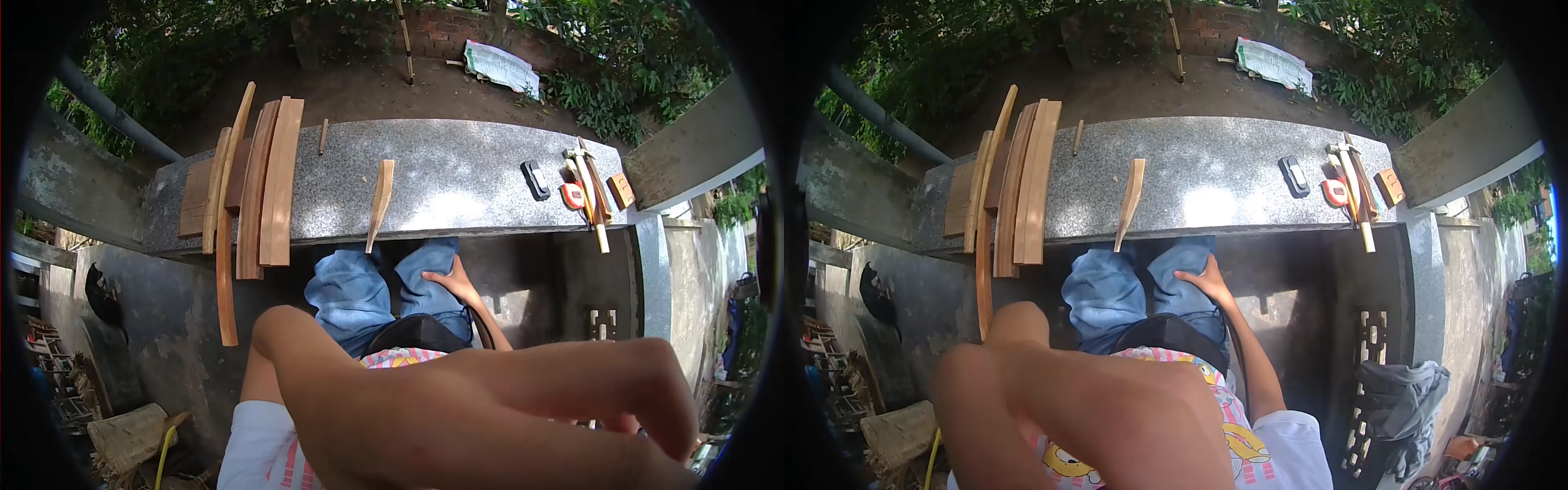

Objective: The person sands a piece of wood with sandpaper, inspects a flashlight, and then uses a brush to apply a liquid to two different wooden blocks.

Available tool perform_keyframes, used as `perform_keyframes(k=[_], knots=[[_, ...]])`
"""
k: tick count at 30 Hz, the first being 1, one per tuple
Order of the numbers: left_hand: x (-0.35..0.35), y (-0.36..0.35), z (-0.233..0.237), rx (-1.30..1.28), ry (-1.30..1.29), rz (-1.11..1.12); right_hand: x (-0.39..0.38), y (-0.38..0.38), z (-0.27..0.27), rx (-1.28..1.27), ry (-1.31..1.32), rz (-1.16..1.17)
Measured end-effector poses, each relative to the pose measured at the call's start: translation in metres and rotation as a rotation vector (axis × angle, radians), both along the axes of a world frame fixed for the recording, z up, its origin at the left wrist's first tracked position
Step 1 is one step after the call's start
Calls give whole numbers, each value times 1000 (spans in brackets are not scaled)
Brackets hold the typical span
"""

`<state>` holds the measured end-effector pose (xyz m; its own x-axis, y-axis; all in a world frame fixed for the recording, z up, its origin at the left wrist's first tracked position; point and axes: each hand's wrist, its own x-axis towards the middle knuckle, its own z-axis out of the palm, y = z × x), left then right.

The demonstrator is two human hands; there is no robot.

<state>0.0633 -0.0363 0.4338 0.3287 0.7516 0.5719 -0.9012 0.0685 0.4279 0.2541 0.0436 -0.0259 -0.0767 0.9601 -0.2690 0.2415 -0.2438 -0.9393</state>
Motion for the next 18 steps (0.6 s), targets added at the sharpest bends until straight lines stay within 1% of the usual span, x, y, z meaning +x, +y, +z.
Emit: perform_keyframes(k=[2, 3, 6, 7, 8, 9, 10, 11, 12, 14, 16, 18], knots=[[-19, -1, -5, -12, 3, 34, 4, -2, -9, 2, -15, 39], [-25, 5, -6, -19, 9, 50, 4, -2, 6, -7, -13, 23], [-26, 62, -4, -41, 29, 107, 31, -1, 16, -278, 83, 85], [-25, 83, -4, -48, 34, 127, 43, -1, 16, -305, -42, 66], [-27, 100, -5, -53, 37, 147, 68, -1, 20, -364, -17, 118], [-34, 110, -6, -55, 40, 166, 85, 3, 57, -420, 9, 170], [-108, 108, -12, -55, 44, 183, 102, 4, 82, -383, 6, 129], [-98, 81, -16, -58, 52, 196, 119, 5, 100, -349, 5, 85], [-84, 52, -20, -65, 59, 208, 141, 8, 109, -287, 24, -20], [-81, 61, -26, -87, 61, 215, 188, 16, 127, -151, 18, -226], [-85, 71, -43, -101, -44, 327, 241, 29, 135, 5, -48, -440], [-83, 79, -79, -62, 186, 654, 284, 42, 142, 141, -183, -635]])
